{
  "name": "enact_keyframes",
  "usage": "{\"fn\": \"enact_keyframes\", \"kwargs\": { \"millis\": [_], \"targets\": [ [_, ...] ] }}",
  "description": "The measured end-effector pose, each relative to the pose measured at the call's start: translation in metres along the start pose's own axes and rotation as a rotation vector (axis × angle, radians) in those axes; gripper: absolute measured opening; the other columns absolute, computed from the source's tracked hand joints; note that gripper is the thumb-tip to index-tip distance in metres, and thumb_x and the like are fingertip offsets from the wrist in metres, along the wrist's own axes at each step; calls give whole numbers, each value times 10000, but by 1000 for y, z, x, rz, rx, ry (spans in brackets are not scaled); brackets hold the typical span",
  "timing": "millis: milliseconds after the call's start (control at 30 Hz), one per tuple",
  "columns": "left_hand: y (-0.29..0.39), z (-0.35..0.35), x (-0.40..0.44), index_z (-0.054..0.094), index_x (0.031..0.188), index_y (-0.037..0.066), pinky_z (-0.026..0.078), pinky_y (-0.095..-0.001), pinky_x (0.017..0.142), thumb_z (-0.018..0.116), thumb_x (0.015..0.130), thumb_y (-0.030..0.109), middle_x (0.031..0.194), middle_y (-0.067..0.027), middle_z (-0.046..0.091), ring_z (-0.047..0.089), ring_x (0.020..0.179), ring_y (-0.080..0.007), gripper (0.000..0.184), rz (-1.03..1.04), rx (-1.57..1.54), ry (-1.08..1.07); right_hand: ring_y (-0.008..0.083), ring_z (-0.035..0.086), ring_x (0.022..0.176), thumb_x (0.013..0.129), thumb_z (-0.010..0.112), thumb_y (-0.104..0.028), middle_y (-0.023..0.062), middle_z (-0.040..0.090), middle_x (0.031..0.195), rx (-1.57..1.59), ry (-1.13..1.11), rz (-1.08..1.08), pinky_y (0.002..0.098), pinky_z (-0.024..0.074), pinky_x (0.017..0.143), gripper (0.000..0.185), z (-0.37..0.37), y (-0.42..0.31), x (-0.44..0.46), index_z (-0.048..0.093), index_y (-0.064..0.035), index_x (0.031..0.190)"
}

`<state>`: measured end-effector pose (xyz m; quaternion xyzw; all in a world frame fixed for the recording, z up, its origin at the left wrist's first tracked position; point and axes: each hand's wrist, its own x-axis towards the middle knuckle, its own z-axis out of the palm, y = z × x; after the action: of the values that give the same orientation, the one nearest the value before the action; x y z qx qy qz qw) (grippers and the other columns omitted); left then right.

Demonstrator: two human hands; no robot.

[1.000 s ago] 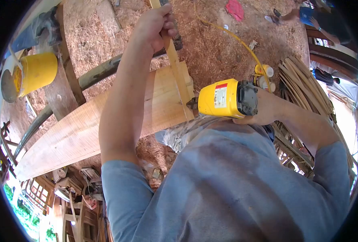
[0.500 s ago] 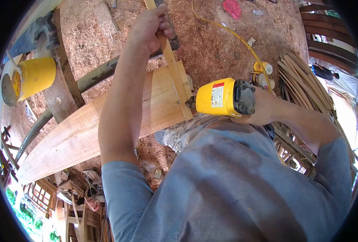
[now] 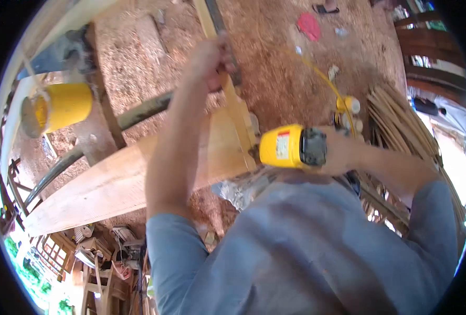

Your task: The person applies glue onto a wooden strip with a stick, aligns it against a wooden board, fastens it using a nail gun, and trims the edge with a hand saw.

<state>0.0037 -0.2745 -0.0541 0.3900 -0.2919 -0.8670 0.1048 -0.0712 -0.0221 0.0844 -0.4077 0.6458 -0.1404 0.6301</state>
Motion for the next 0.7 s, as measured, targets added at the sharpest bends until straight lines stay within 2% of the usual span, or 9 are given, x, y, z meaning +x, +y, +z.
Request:
{"fn": "enact_keyframes", "kwargs": {
  "millis": [33,100,200,267,433,500,600,667,700],
  "targets": [
    [1,0,-1,495,883,118,383,-281,462,620,971,235,645,29,392,390,509,-116,193,-30,33,2,234,667,1046,784,754,-140,114,692,1144,-20,-5,-110,354,503,992,462,1,4,1,619,-67,1220],
    [0,-3,4,504,870,93,388,-320,444,614,977,267,635,-1,413,415,494,-150,231,-52,74,18,203,673,1020,770,775,-118,96,703,1123,-154,11,-26,357,522,938,455,2,26,2,632,-68,1199],
    [-18,-15,31,504,840,69,394,-358,422,601,987,282,618,-23,436,445,480,-168,276,-103,-10,-55,224,660,1053,742,782,-125,110,692,1147,9,-50,3,342,499,994,498,-12,21,11,619,-55,1208],
    [-15,-8,18,502,828,68,395,-356,417,599,987,269,613,-19,442,450,479,-161,274,-82,-82,-23,203,651,1044,731,811,-140,108,694,1146,35,-79,227,340,498,986,538,-23,2,11,614,-48,1222],
    [-24,-11,20,478,804,120,391,-302,449,606,979,242,636,27,440,431,496,-115,248,-1,-31,-80,194,643,1034,714,855,-163,90,698,1159,-108,-151,9,335,495,978,614,-62,-3,19,603,-44,1261],
    [-23,-11,13,502,825,113,415,-314,459,605,979,241,641,19,467,467,503,-131,225,29,-37,-83,192,639,1043,711,858,-149,91,683,1197,-111,-52,151,343,496,968,610,-93,-14,8,605,-45,1256],
    [-13,-10,-4,556,808,63,452,-341,482,592,982,255,653,-29,550,529,520,-162,262,1,58,-11,196,651,982,702,845,-128,80,695,1074,-42,294,-61,350,514,901,576,-138,-44,6,622,-50,1227],
    [-2,-9,-19,634,953,0,522,-391,586,602,974,261,734,-96,657,649,647,-226,264,185,470,73,167,651,852,730,793,-96,57,681,942,-118,427,-68,332,533,772,485,-177,-76,23,630,-40,1184],
    [1,-6,-27,644,870,-25,522,-366,617,608,965,305,736,-125,673,656,642,-202,346,240,703,188,145,640,783,750,759,-77,44,664,884,-212,477,-64,317,532,705,433,-198,-85,36,632,-33,1161]
  ]
}}
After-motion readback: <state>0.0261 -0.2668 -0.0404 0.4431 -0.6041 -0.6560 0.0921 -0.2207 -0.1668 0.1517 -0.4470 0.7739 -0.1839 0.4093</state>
